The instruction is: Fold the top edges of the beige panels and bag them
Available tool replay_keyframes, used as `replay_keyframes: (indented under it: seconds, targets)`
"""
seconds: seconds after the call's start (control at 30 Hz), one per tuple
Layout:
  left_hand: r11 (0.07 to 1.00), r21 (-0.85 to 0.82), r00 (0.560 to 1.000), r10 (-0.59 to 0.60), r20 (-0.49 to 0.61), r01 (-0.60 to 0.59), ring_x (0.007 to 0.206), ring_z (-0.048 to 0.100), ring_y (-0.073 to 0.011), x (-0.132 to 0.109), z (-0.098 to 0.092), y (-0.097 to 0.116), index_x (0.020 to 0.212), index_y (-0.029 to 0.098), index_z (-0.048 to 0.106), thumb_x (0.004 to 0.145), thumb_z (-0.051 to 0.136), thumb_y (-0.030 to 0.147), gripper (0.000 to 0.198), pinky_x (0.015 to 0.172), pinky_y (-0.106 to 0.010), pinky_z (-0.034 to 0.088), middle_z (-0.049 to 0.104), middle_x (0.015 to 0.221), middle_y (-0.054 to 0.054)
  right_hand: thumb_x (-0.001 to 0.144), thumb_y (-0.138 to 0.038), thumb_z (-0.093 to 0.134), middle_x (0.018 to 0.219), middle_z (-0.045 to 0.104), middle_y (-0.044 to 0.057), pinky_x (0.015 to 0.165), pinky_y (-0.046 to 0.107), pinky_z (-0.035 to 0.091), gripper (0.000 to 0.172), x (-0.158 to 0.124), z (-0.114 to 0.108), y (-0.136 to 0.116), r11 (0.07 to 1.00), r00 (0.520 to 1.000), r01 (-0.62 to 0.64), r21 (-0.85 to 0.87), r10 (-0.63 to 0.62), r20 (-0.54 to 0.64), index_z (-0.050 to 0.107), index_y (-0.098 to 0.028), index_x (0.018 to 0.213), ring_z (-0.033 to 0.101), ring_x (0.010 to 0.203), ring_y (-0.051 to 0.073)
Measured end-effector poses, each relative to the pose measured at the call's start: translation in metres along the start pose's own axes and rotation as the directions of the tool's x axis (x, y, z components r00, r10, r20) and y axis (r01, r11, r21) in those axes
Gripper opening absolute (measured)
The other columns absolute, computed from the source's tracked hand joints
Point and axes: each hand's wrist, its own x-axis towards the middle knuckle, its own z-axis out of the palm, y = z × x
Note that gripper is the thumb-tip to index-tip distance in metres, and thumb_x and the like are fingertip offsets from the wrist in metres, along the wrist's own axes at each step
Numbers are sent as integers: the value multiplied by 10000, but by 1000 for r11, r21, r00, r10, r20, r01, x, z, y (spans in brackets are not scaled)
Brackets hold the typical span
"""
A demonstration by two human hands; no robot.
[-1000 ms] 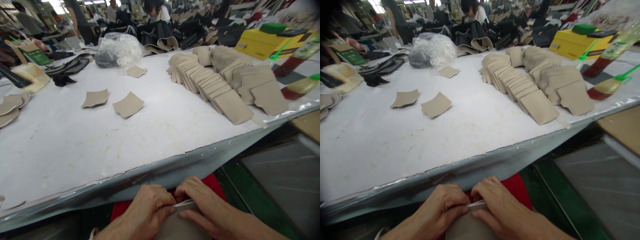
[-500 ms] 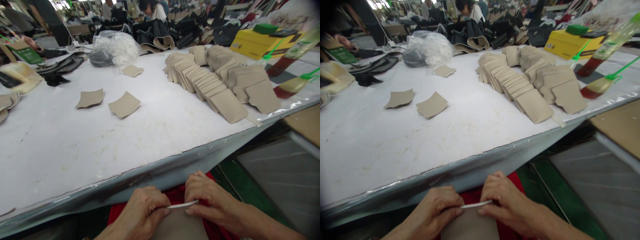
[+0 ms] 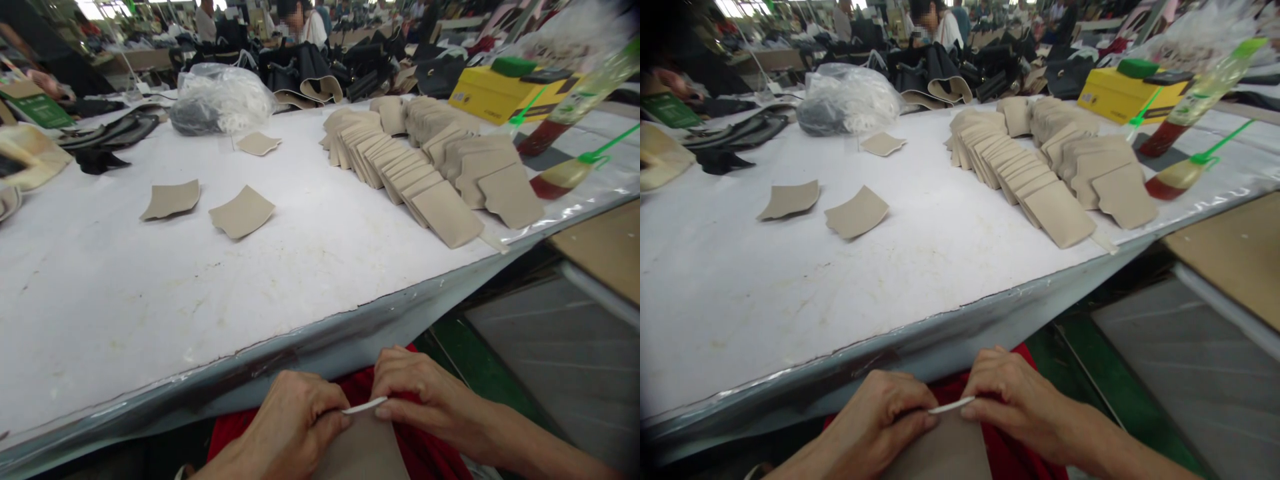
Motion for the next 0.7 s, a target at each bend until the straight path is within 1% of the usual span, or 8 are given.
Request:
replay_keyframes:
  seconds: [0.23,0.33,0.37,0.43,0.47,0.53,0.63,0.7]
  targets:
    - [999,11,999,-49,-9,49,659,593,-133,0,3,-2,734,167,728,877,614,202,186,607,-230,344,668,680,-14,1035,-461,361,755,608,23,816,374,374,471,-5,4,1,992,1000,24,-121,-26,-14,613,-188,747,545,795,180]
    - [995,-52,996,-83,11,84,704,613,-137,-3,-3,-1,804,187,750,879,619,219,155,626,-221,364,701,750,-4,1037,-429,377,763,623,23,820,383,378,430,-4,4,0,992,1000,25,-120,-24,6,616,-194,769,548,793,184]
    - [991,-83,994,-106,21,107,734,624,-141,-5,-6,-1,867,205,758,871,634,234,127,638,-216,375,717,799,2,1038,-414,386,777,635,26,822,386,379,406,-3,2,1,994,1000,29,-110,-27,14,624,-197,791,553,802,187]
    - [977,-129,985,-170,30,173,800,640,-152,-13,-14,-1,992,246,753,840,676,258,171,665,-209,391,738,896,16,1036,-392,408,817,660,31,830,392,385,355,-3,0,3,996,999,39,-77,-37,29,639,-206,840,564,832,195]
    - [969,-138,979,-202,27,204,809,643,-154,-17,-18,-1,1008,252,751,825,686,253,194,664,-207,393,742,906,21,1034,-387,420,832,668,31,835,391,392,335,-4,-1,4,997,999,39,-59,-37,32,643,-210,856,571,847,199]
    - [958,-148,969,-247,12,246,783,642,-150,-25,-22,-4,950,232,765,823,668,227,161,642,-205,387,744,862,22,1027,-377,443,852,674,25,838,377,417,302,-6,0,8,999,999,15,-48,-13,40,652,-222,872,585,865,199]
    - [950,-163,962,-271,-7,267,725,632,-139,-32,-21,-8,839,195,772,819,642,199,131,599,-204,368,735,780,19,999,-374,510,1005,693,34,889,355,459,206,-9,4,7,992,1000,-18,-122,19,11,671,-258,1057,605,987,212]
    - [949,-165,961,-276,-33,267,723,632,-137,-32,-18,-9,840,196,774,792,666,194,118,600,-202,365,735,772,21,967,-387,565,1168,669,59,962,374,452,301,-6,9,0,979,1000,1,-205,-5,-22,614,-267,1239,583,1114,242]
